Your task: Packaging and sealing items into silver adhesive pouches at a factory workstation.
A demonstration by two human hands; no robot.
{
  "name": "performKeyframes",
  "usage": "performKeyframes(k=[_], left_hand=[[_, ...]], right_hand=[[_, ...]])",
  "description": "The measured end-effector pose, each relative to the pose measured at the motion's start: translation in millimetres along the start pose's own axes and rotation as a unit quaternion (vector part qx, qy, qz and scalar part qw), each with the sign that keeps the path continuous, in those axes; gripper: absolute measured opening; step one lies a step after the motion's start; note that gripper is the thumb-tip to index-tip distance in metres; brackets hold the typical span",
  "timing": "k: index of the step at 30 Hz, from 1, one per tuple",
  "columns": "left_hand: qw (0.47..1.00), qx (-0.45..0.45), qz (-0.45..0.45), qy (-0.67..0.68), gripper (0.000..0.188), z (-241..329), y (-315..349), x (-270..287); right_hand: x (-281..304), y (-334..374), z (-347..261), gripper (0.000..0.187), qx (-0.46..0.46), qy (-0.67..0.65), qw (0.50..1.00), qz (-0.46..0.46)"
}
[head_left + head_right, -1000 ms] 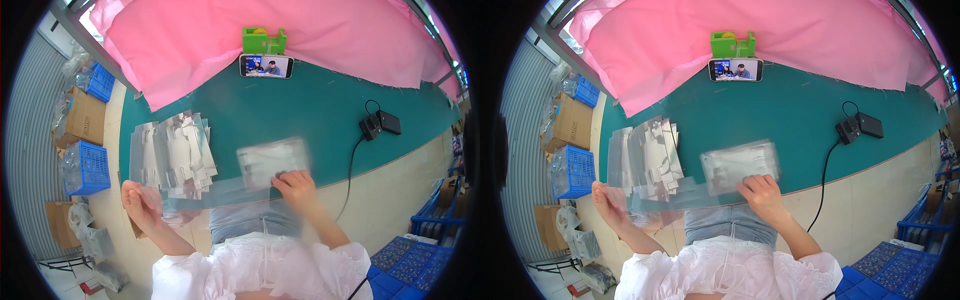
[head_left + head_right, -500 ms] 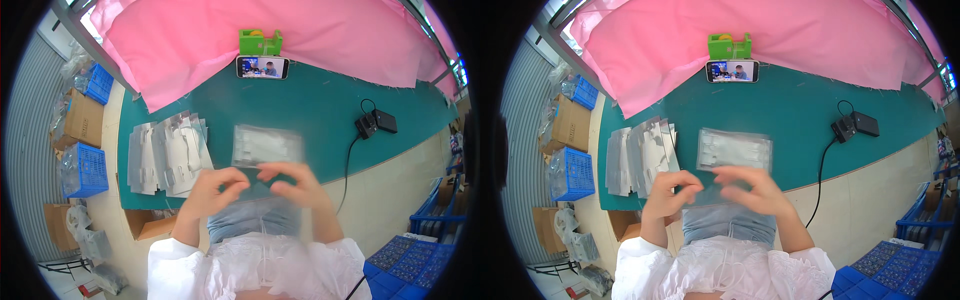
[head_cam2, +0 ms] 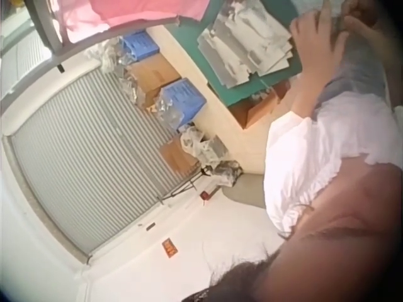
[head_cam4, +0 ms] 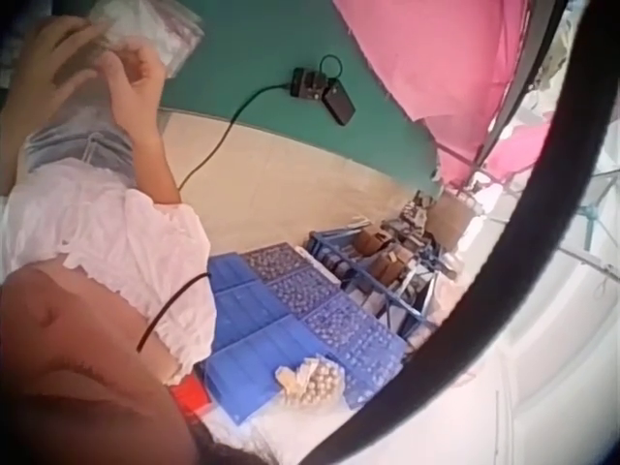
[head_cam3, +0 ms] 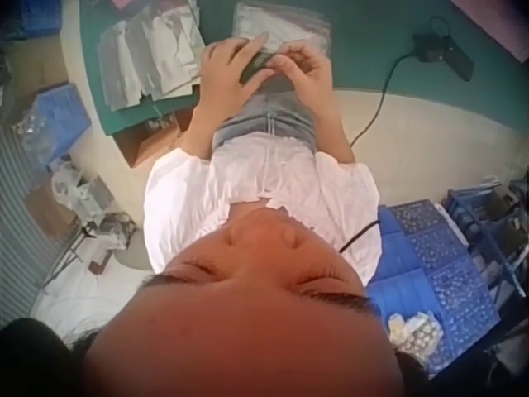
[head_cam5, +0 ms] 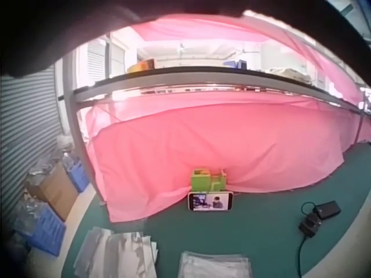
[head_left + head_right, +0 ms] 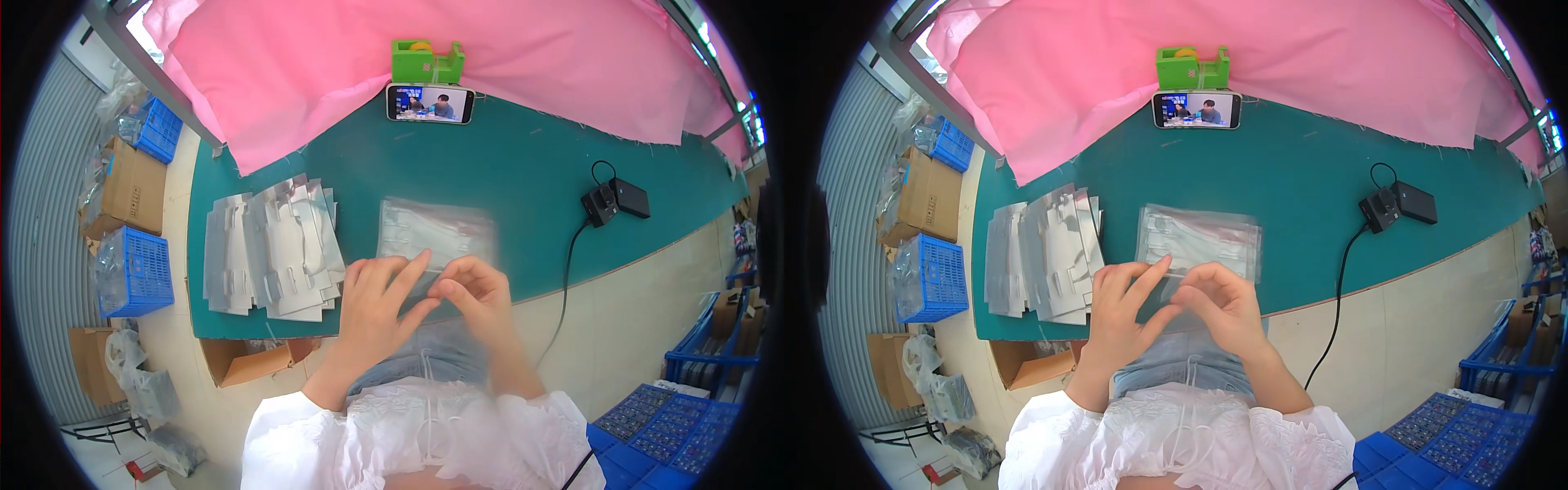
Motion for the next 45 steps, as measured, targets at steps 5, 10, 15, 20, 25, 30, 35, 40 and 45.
performKeyframes(k=[5, 10, 15, 20, 25, 30, 35, 40, 45], left_hand=[[0.995, 0.002, -0.074, 0.062, 0.056, 2.9, -1.8, -0.8], [0.996, -0.013, -0.066, 0.06, 0.054, 6.4, -0.8, -0.5], [0.997, -0.018, -0.073, 0.03, 0.044, 7.0, 2.0, -3.9], [0.994, -0.025, -0.098, 0.043, 0.04, 9.5, 3.1, -5.3], [0.993, -0.014, -0.107, 0.047, 0.04, 10.1, 2.1, -3.4], [0.99, -0.015, -0.118, 0.078, 0.024, 9.3, 3.2, -5.2], [0.982, -0.023, -0.145, 0.12, 0.015, 8.9, 4.6, -9.9], [0.981, 0.033, -0.137, 0.133, 0.022, 5.3, 1.8, -8.1], [0.978, 0.007, -0.144, 0.15, 0.02, -3.4, 12.1, -18.8]], right_hand=[[-1.3, 7.9, -12.5, 0.014, 0.007, 0.002, 1.0, -0.012], [-12.6, 11.6, -39.9, 0.029, 0.149, 0.235, 0.959, -0.051], [-20.6, 12.6, -44.5, 0.032, 0.257, 0.427, 0.863, -0.089], [-21.0, 14.8, -45.9, 0.029, 0.303, 0.44, 0.842, -0.073], [-17.4, 13.0, -43.5, 0.031, 0.26, 0.428, 0.864, -0.057], [-16.6, 11.7, -41.1, 0.027, 0.255, 0.415, 0.87, -0.072], [-14.3, 11.9, -37.5, 0.023, 0.247, 0.393, 0.881, -0.09], [-11.5, 11.3, -43.2, 0.022, 0.239, 0.401, 0.881, -0.072], [-10.9, 9.6, -40.3, 0.022, 0.231, 0.404, 0.881, -0.08]])
Point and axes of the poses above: each hand's wrist, its own y-axis away from the middle knuckle, its own x-axis out of the back of the hand, z = x × y, the point moved 6 cm from there along -y, towards the middle knuckle, and after that the axes turned 13 degrees about -y, right-handed, at the moved point
